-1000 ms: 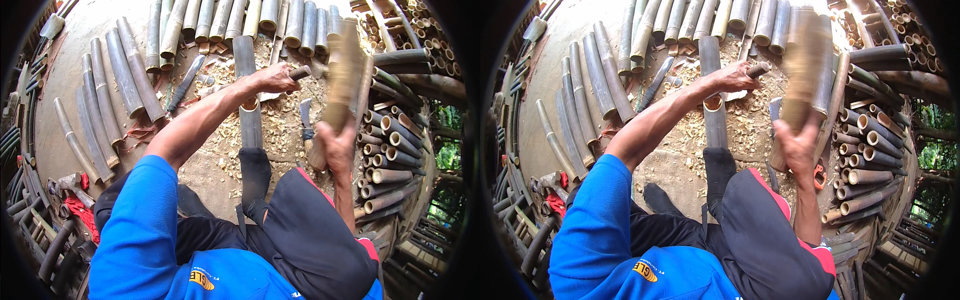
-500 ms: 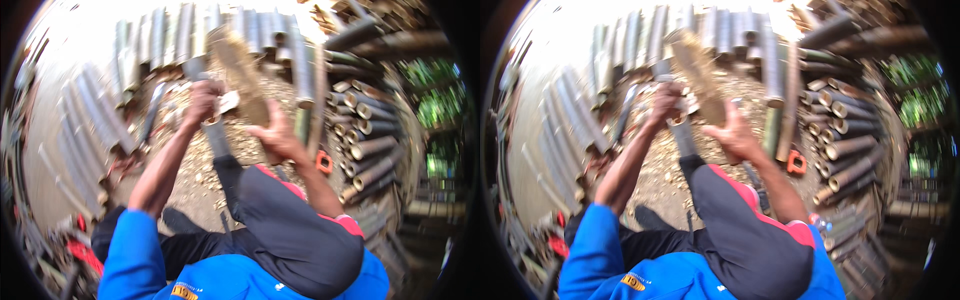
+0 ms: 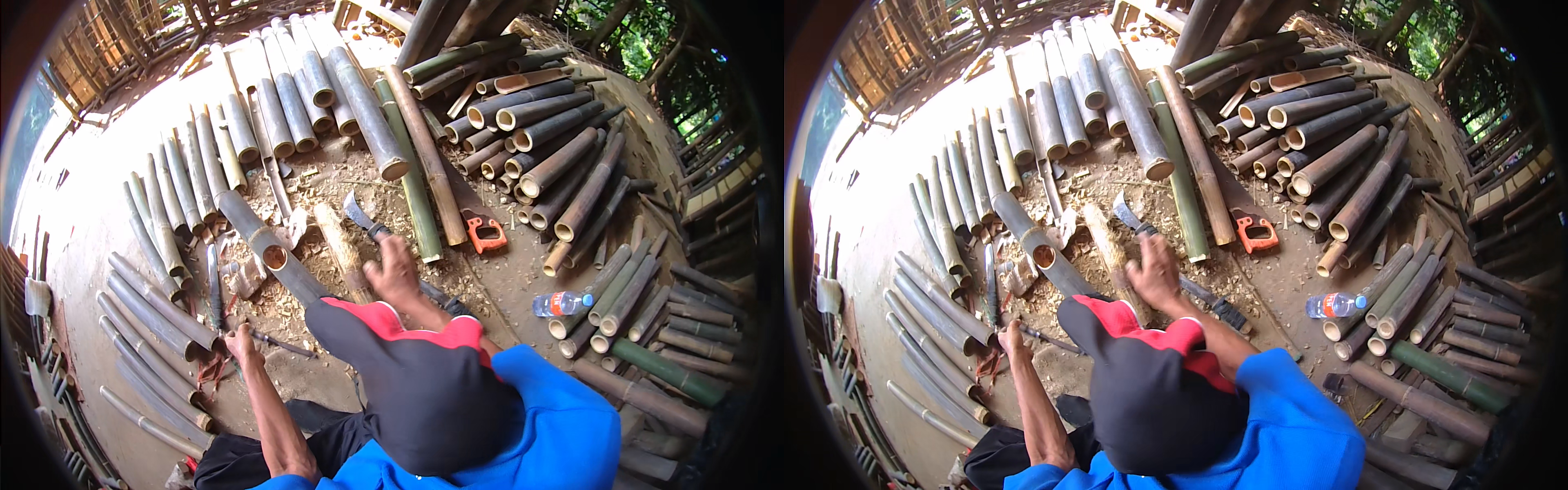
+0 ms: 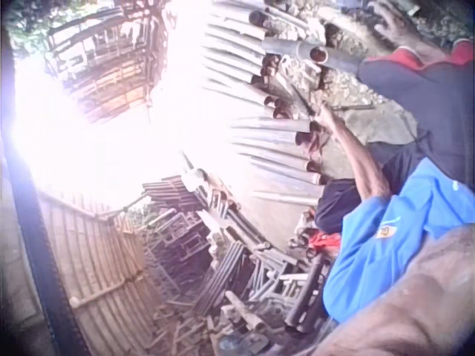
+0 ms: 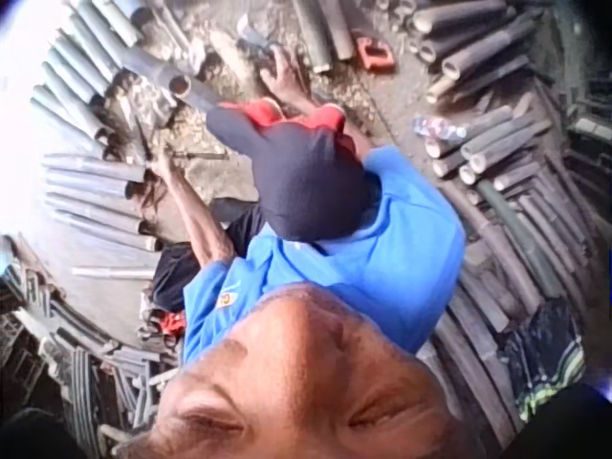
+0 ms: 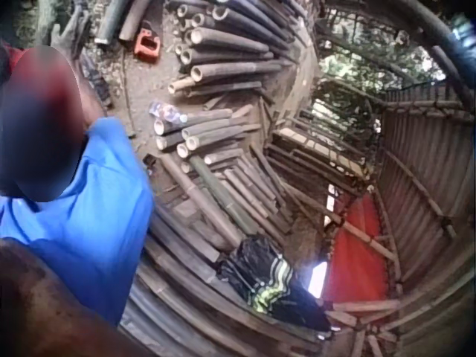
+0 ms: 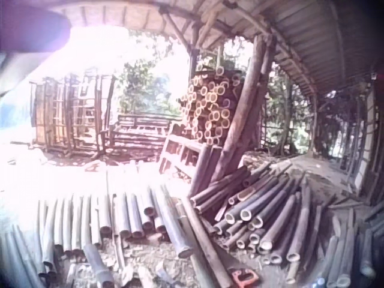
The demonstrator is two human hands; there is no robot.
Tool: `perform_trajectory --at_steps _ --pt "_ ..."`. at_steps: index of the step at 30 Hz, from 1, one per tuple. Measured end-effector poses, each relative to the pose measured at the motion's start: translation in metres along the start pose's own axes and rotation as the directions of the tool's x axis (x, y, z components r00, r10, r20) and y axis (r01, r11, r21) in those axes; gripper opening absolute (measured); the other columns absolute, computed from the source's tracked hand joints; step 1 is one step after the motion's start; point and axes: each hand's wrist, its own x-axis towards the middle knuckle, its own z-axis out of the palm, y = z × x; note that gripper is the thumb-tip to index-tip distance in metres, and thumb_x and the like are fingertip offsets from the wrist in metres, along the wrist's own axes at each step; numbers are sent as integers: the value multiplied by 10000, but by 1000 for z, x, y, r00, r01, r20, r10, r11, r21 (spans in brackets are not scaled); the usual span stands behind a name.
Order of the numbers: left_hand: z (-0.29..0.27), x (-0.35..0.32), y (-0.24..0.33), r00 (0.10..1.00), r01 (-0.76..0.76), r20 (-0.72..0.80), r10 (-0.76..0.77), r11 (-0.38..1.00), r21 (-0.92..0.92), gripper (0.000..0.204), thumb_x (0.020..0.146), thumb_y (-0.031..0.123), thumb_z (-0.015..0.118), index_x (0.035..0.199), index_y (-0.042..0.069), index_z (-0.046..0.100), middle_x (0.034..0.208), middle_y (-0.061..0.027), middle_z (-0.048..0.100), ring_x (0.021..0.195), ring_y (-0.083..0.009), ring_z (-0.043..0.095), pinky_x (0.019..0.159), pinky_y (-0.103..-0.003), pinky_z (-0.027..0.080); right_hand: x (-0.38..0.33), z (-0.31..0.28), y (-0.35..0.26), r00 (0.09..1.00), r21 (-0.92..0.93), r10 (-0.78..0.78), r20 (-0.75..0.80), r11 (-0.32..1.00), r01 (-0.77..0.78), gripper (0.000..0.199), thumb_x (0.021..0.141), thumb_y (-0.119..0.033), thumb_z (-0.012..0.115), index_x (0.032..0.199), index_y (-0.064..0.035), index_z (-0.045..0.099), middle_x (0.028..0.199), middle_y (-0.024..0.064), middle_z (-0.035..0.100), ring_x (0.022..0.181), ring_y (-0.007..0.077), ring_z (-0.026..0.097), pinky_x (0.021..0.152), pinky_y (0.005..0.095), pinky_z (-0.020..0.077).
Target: The person saws a section of bamboo by hand using a hand saw while sitting on the ground.
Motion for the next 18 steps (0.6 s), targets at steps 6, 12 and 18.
perform_trajectory --at_steps 6,12,18 --pt "42 -69 76 844 -441 285 454 891 -111 261 878 53 683 1128 -23 692 1050 -105 709 917 -168 661 820 -306 540 84 -27 115 913 -342 400 -78 850 -401 614 866 -231 699 1349 42 436 1217 289 565 1125 428 602 938 536 520" --pt "117 -165 94 426 -694 707 565 705 -145 311 890 68 704 1197 18 687 1128 -133 710 1032 -234 705 917 -373 589 104 -8 148 899 -323 438 -2 850 -415 839 728 -190 812 1411 65 395 1268 326 601 1144 441 645 951 486 556" --pt "137 -199 117 326 -753 768 552 642 -143 466 833 1 689 1287 88 630 1174 -148 657 1084 -288 682 931 -395 558 89 -91 120 892 365 360 272 819 -442 817 679 -272 828 1326 133 536 1104 224 694 976 301 687 884 390 554"
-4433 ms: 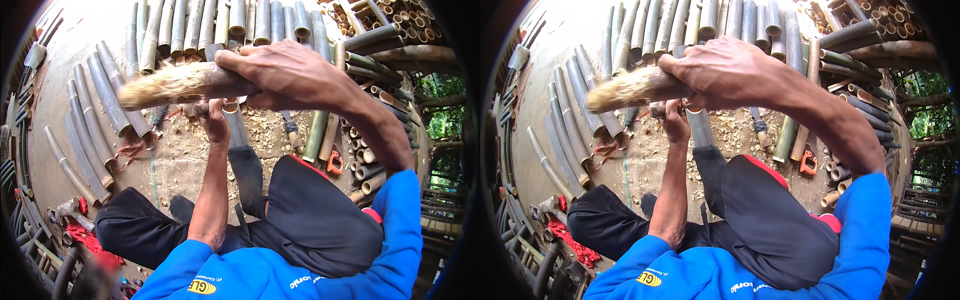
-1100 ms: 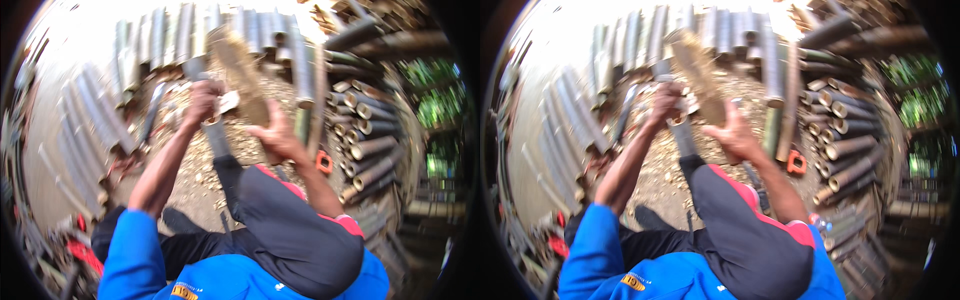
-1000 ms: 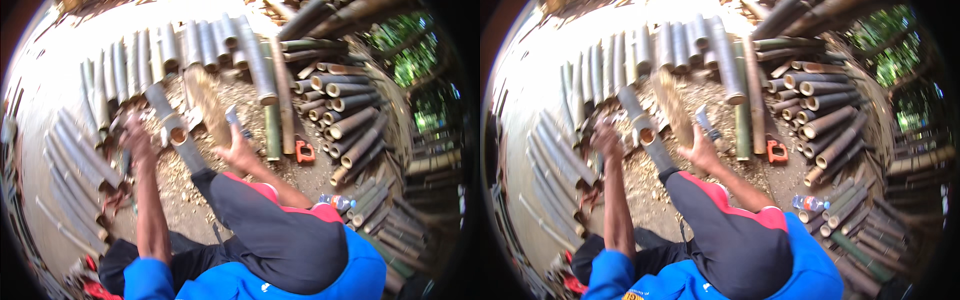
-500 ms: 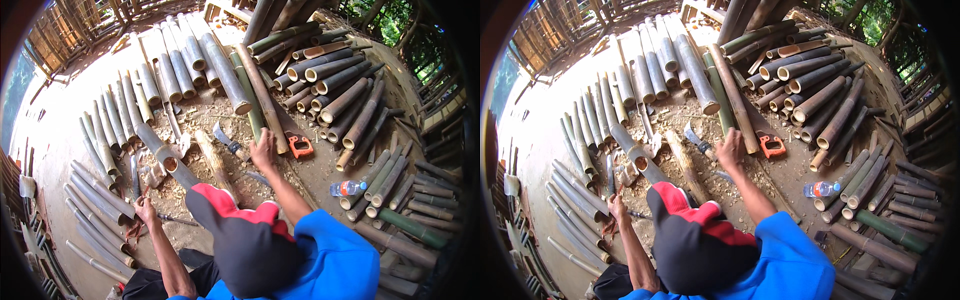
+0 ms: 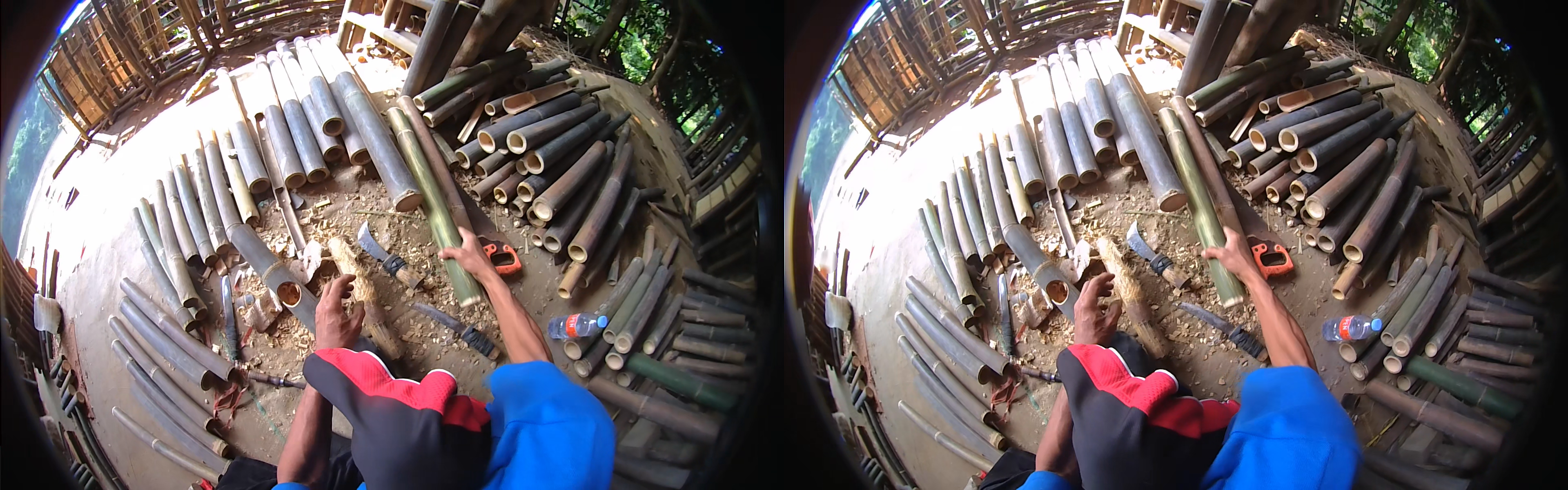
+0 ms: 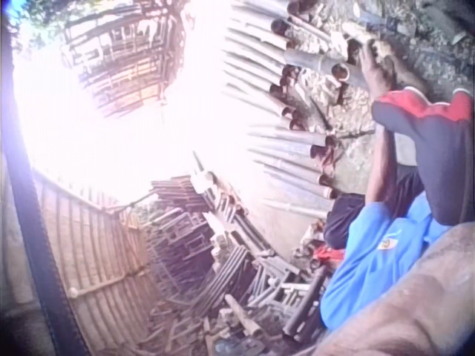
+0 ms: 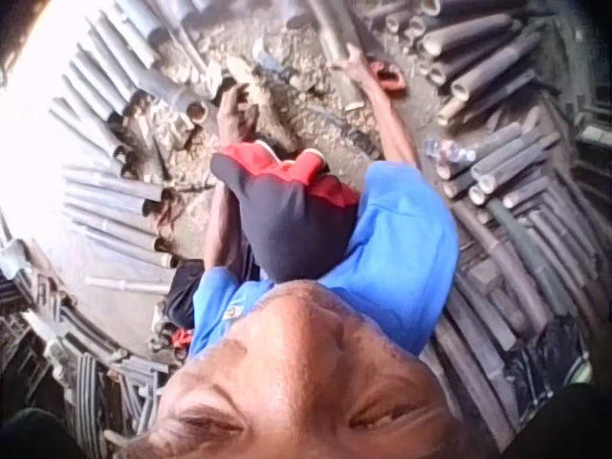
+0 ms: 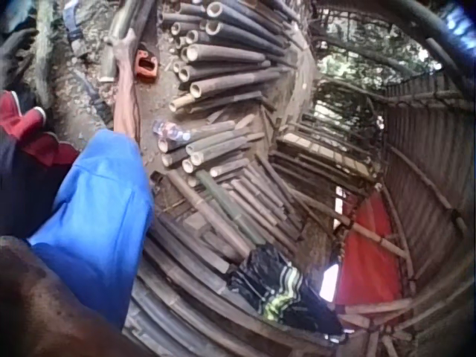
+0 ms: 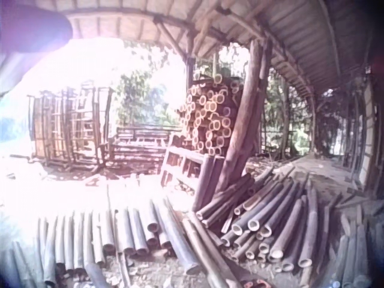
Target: The person saws a section of bamboo by hand using a hand saw while sitting on the ground.
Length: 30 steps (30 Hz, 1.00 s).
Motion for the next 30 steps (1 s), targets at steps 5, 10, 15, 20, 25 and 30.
perform_trajectory --at_steps 5,10,15,20,25,30 --pt "15 35 74 917 -395 132 376 814 426 800 759 7 684 1509 200 481 1463 -136 492 1371 -357 469 1130 -442 429 -99 -35 -67 978 355 -61 197 935 -13 841 712 -321 788 1402 70 507 1122 149 633 1006 193 636 867 333 538" --pt "47 60 112 665 -720 358 655 436 540 947 760 114 715 1614 283 342 1658 -101 314 1527 -336 293 1254 -518 230 -165 -64 -86 768 692 -95 634 513 -508 887 742 -325 753 1456 67 398 1068 216 638 830 284 687 719 424 619" --pt "8 73 95 489 -801 326 809 269 535 652 717 225 786 1324 129 568 1306 -98 605 1272 -283 559 1138 -484 371 -160 -11 -99 293 487 -672 680 114 -866 840 892 -548 684 1396 75 434 1032 232 644 779 305 681 632 431 616" --pt "-46 69 103 750 -617 122 650 620 485 436 705 124 770 1103 67 602 1038 -130 602 1038 -329 598 940 -452 457 -103 60 -123 819 463 -242 520 886 -32 733 903 -457 765 1434 -37 483 1182 131 635 1017 242 653 887 387 552" --pt "-128 55 176 828 -554 67 557 793 254 519 606 31 789 1096 16 618 1014 -129 691 969 -333 687 852 -430 564 -46 178 -164 657 244 -436 615 898 367 1030 761 -317 923 1554 -35 329 1440 165 515 1287 323 538 1125 446 408" --pt "-186 44 214 891 -444 -154 426 889 -114 574 657 155 844 1174 13 639 945 -111 718 845 -205 715 749 -370 612 -16 216 -238 452 323 -613 648 759 566 529 779 -308 902 1178 -33 689 1078 108 733 1012 213 694 851 384 561"
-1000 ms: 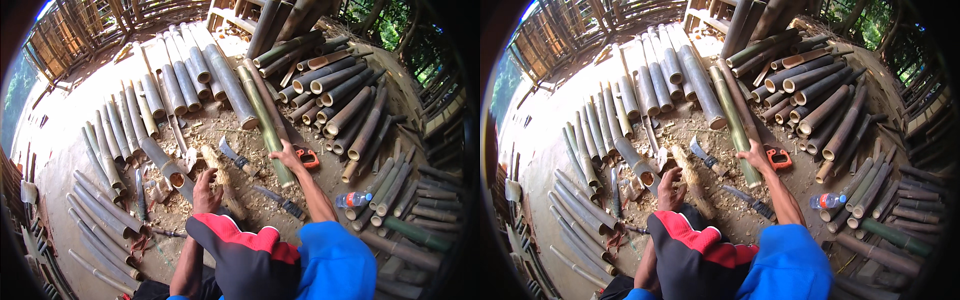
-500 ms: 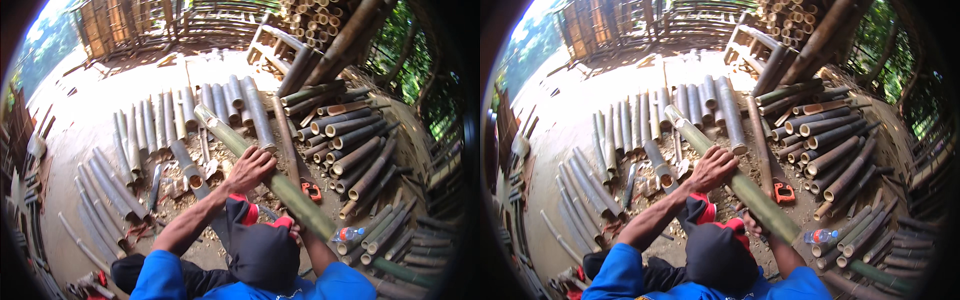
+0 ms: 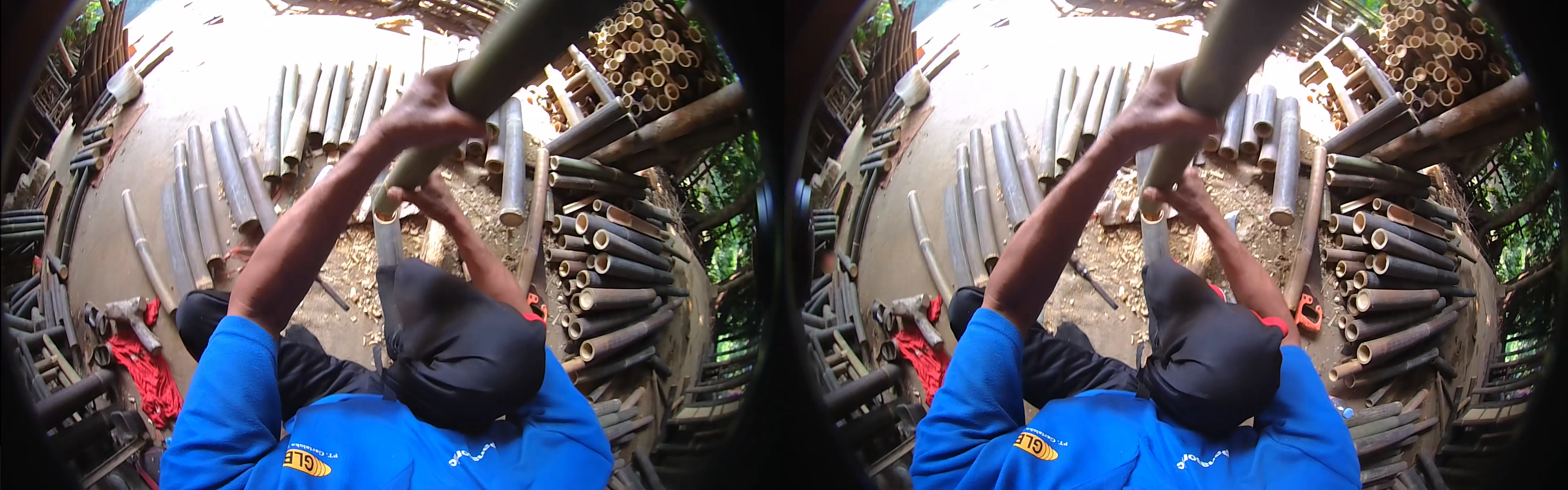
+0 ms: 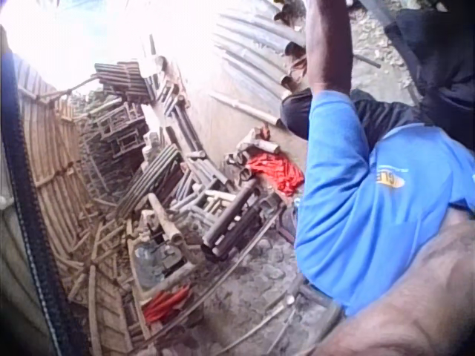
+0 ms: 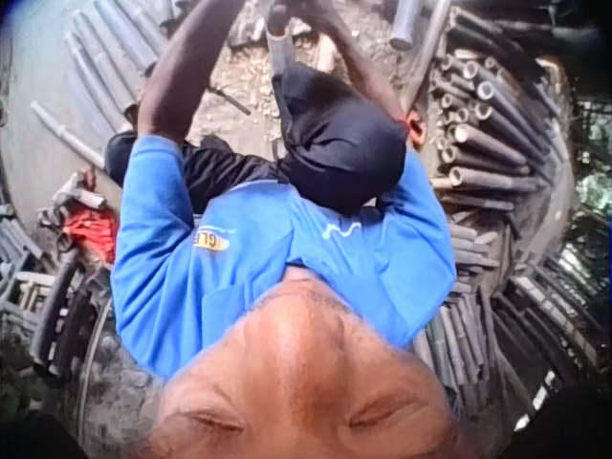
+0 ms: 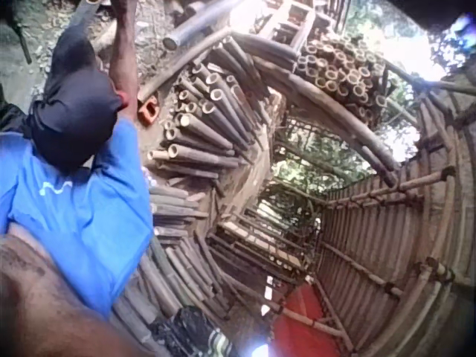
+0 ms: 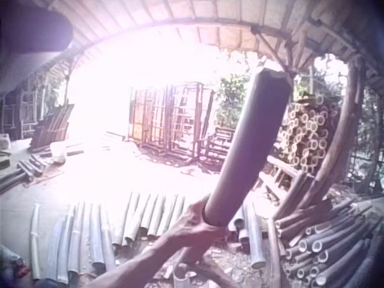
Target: The person saws a section of bamboo by hand using a hand saw while sitting on the ground.
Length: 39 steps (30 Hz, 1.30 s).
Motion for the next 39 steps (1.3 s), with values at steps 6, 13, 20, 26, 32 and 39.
perform_trajectory --at_steps 6,13,20,26,32,39 --pt "-23 -25 -51 935 70 -354 -39 995 74 519 689 238 903 1085 9 658 905 -79 717 824 -157 707 736 -339 611 15 24 11 983 -119 157 97 982 -145 394 807 -280 830 1090 -16 758 985 128 765 901 192 718 836 364 576" --pt "-14 -32 -64 940 46 -338 -49 999 -18 509 680 214 916 1072 16 660 870 -54 704 800 -143 691 727 -329 587 12 25 31 978 -108 189 83 978 -180 352 781 -242 833 1031 -5 759 913 102 757 849 173 708 791 345 566" --pt "-11 -31 -73 947 0 -321 6 1000 18 469 648 209 875 1009 10 652 853 -70 672 779 -166 669 706 -344 576 12 30 50 998 -49 60 -1 997 -60 309 773 -225 848 971 -6 753 846 86 742 788 152 686 742 349 564" --pt "-28 -31 -60 967 -7 -253 24 998 68 561 659 236 874 1107 -8 642 934 -98 684 842 -194 678 734 -375 590 30 31 55 982 -328 174 -74 926 -188 398 760 -389 837 921 -35 757 772 163 741 705 260 745 645 402 584" --pt "-15 -50 -68 943 85 -324 -72 996 26 511 686 253 877 1058 9 627 875 -50 661 806 -163 663 708 -353 592 -5 52 57 980 -428 -161 -117 899 96 469 820 -399 800 1075 -25 680 805 165 719 744 359 723 699 442 582" --pt "-17 -38 -20 929 31 -367 -55 997 -71 490 728 188 866 1101 18 597 941 -60 673 827 -170 676 729 -339 588 -136 63 108 876 -481 201 -439 771 -418 559 834 -400 796 1186 -23 581 868 146 691 771 370 701 747 465 569"
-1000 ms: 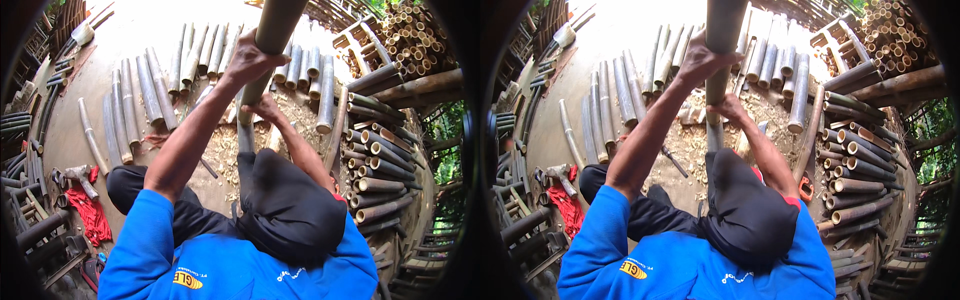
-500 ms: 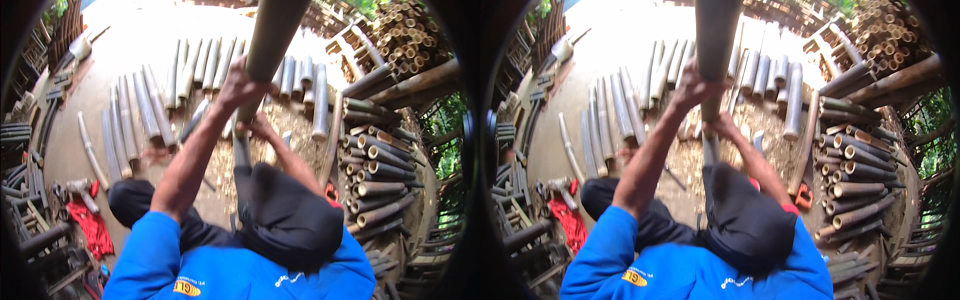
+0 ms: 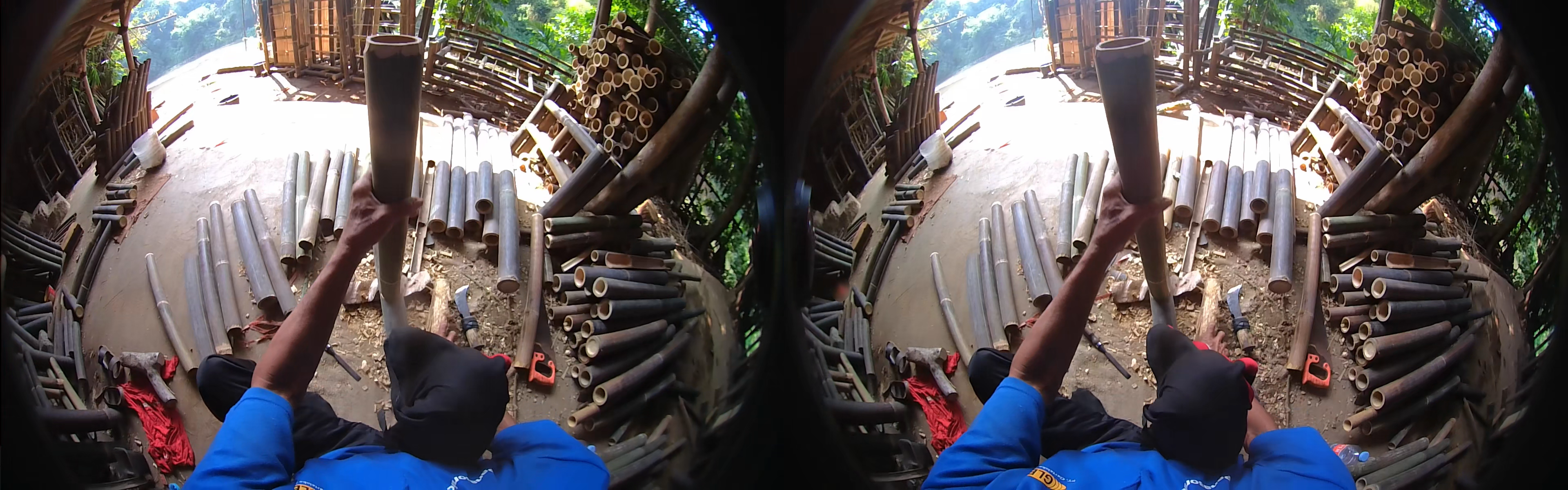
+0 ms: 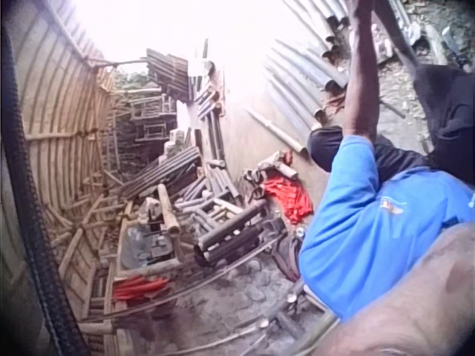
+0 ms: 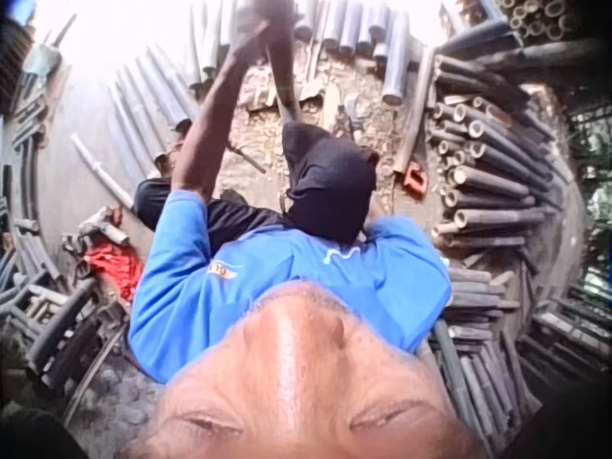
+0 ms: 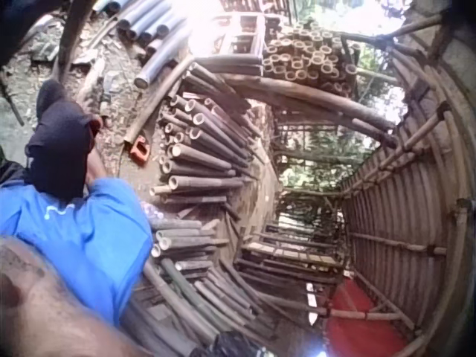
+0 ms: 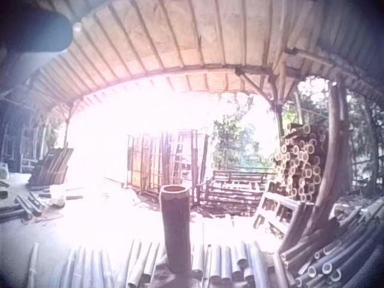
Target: The person saws a section of bamboo by hand using a hand saw while sitting on the ground.
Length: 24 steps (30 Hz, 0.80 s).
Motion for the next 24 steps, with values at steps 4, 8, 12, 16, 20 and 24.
perform_trajectory --at_steps 4,8,12,16,20,24 --pt "-2 7 23 1000 14 -14 -12 997 77 553 720 217 874 1149 12 594 973 -91 672 878 -204 677 761 -357 589 -21 -26 -6 993 158 35 109 986 -52 552 828 -377 792 1190 -19 581 874 140 685 774 355 695 746 454 567" --pt "-5 29 23 989 -109 -82 120 986 125 575 716 226 884 1150 -12 592 972 -124 688 880 -224 692 775 -385 591 -33 -73 -26 995 267 -33 98 964 6 545 822 -355 789 1194 -15 581 880 134 679 777 340 689 746 443 564" --pt "0 65 69 921 -326 -148 360 921 211 503 705 208 865 1085 -21 629 887 -117 713 797 -213 701 733 -384 589 -17 -165 -75 990 314 -137 21 941 123 539 815 -332 785 1198 -11 582 886 129 673 780 326 683 746 432 561" --pt "11 62 75 911 -352 -142 388 908 226 494 718 206 859 1099 -12 633 897 -109 714 809 -207 697 743 -377 587 3 -256 -107 972 247 -218 -92 940 234 534 809 -309 782 1202 -7 582 891 123 667 783 311 677 745 421 558" --pt "9 48 74 929 -326 -91 358 911 253 485 732 204 853 1113 -3 637 908 -101 716 820 -200 693 752 -369 584 37 -330 -137 942 135 -293 -161 939 316 530 803 -286 779 1206 -3 582 897 117 661 786 296 671 745 410 555" --pt "17 46 82 940 -324 -37 339 922 214 476 745 202 847 1127 6 642 919 -93 717 832 -193 689 761 -361 582 54 -401 -154 930 -8 -324 -172 945 327 526 797 -263 775 1210 1 583 903 111 655 789 281 664 745 399 552"
